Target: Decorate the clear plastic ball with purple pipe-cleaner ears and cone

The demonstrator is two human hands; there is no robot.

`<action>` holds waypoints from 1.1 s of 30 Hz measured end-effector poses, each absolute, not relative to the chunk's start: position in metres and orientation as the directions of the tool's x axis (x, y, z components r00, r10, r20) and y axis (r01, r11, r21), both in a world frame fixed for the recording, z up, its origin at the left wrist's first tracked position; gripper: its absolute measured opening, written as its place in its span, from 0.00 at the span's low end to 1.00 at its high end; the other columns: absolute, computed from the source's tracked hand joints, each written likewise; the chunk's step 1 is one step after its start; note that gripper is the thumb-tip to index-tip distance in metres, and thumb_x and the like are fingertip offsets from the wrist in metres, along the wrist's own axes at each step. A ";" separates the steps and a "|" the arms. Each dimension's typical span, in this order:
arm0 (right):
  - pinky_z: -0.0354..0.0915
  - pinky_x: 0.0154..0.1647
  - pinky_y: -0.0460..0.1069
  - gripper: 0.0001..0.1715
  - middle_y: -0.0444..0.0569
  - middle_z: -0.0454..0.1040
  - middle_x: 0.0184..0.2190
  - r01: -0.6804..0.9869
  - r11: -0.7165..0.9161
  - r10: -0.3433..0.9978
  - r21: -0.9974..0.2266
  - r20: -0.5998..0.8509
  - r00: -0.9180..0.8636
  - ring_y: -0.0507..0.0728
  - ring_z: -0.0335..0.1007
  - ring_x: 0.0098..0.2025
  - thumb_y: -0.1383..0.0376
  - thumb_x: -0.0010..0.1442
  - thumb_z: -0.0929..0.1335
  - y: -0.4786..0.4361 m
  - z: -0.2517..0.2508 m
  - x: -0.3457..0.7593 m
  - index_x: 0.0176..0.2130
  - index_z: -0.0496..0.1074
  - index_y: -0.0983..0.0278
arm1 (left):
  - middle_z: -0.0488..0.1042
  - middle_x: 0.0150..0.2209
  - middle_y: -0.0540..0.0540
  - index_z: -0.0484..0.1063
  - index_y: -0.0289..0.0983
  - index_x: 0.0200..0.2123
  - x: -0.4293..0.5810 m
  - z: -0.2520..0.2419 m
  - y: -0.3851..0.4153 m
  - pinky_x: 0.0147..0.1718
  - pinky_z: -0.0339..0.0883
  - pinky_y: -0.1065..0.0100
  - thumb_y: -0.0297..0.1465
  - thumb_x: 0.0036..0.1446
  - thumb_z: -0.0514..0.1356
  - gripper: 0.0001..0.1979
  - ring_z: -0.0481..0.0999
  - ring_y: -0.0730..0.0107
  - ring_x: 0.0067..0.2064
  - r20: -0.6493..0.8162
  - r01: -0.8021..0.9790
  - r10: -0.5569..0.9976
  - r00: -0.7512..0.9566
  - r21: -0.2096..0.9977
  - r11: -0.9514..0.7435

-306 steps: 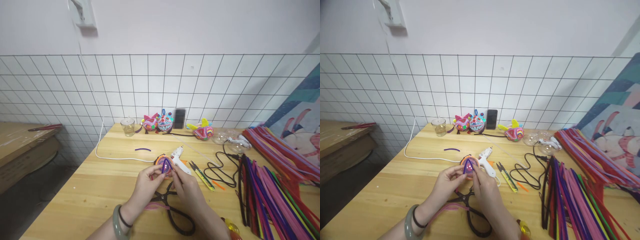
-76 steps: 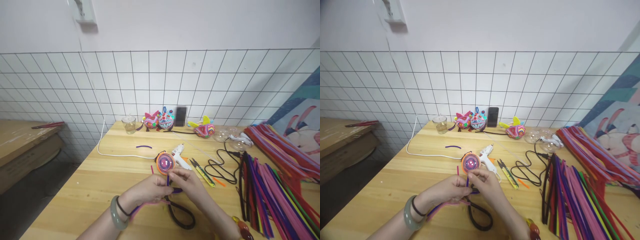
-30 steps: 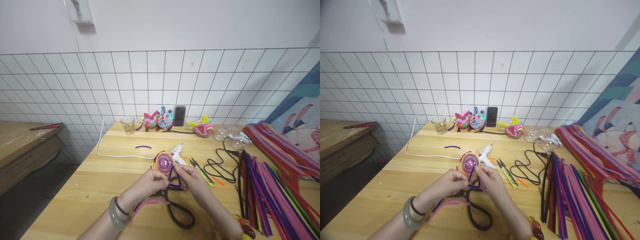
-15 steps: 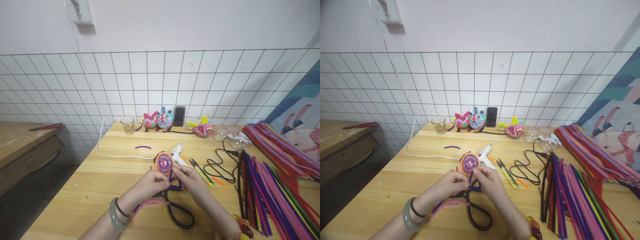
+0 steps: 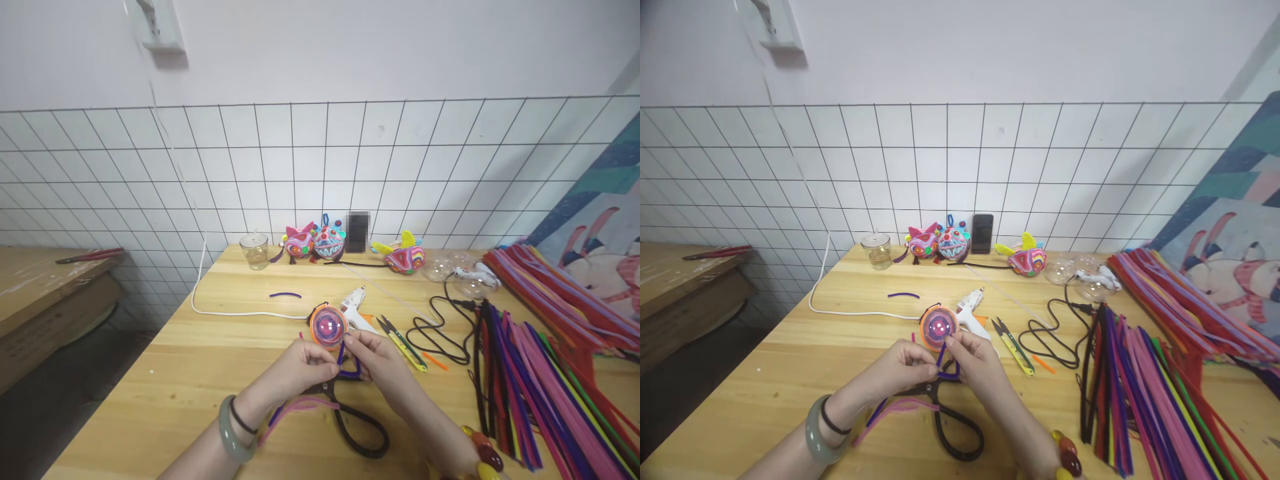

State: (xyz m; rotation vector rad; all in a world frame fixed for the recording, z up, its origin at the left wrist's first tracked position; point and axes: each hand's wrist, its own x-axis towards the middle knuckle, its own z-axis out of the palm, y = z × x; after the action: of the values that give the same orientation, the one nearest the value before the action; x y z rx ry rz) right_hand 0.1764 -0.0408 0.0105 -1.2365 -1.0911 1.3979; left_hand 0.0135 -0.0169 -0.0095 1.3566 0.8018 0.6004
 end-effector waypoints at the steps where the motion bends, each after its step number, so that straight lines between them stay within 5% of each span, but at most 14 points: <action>1: 0.43 0.13 0.42 0.27 0.34 0.53 0.09 -0.080 -0.159 0.987 -0.984 -0.156 -0.046 0.44 0.44 0.12 0.44 0.40 0.71 -0.041 0.010 0.176 0.18 0.63 0.63 | 0.68 0.19 0.51 0.76 0.31 0.23 0.014 -0.009 -0.017 0.22 0.50 0.73 0.40 0.45 0.64 0.15 0.59 0.79 0.21 -0.151 0.073 0.781 0.606 0.988 0.135; 8: 0.43 0.14 0.42 0.28 0.35 0.56 0.10 -0.114 -0.155 0.986 -0.981 -0.147 -0.073 0.44 0.45 0.13 0.44 0.38 0.72 -0.041 0.012 0.176 0.18 0.64 0.64 | 0.65 0.16 0.53 0.76 0.31 0.22 0.014 -0.007 -0.017 0.21 0.48 0.73 0.42 0.41 0.65 0.17 0.56 0.80 0.20 -0.164 0.076 0.790 0.591 0.986 0.148; 17: 0.45 0.13 0.43 0.27 0.34 0.54 0.08 -0.137 -0.065 0.997 -0.988 -0.058 -0.054 0.45 0.45 0.12 0.45 0.50 0.67 -0.037 -0.001 0.184 0.17 0.59 0.62 | 0.68 0.18 0.51 0.75 0.31 0.21 0.016 -0.002 -0.016 0.23 0.52 0.72 0.46 0.36 0.67 0.21 0.60 0.79 0.20 -0.192 0.053 0.819 0.541 0.979 0.194; 22: 0.43 0.13 0.43 0.26 0.34 0.54 0.08 -0.101 -0.100 0.995 -0.990 -0.096 -0.041 0.45 0.45 0.12 0.45 0.44 0.70 -0.038 0.003 0.182 0.25 0.69 0.66 | 0.63 0.15 0.54 0.74 0.31 0.22 0.015 -0.004 -0.017 0.20 0.45 0.73 0.44 0.39 0.66 0.19 0.54 0.82 0.18 -0.197 0.095 0.802 0.564 0.980 0.174; 33: 0.40 0.14 0.43 0.19 0.32 0.52 0.08 -0.312 -0.183 0.981 -0.932 -0.154 -0.115 0.43 0.41 0.12 0.53 0.45 0.73 -0.039 -0.002 0.185 0.23 0.69 0.66 | 0.60 0.15 0.56 0.74 0.32 0.23 0.009 -0.007 -0.016 0.18 0.42 0.73 0.40 0.45 0.64 0.15 0.51 0.83 0.17 -0.162 0.074 0.760 0.630 0.986 0.149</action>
State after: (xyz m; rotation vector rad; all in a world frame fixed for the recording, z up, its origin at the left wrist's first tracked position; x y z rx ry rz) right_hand 0.1855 -0.0393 -0.0018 -1.0377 -0.9371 1.5365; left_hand 0.0094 -0.0156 -0.0069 1.3522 0.7811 0.5725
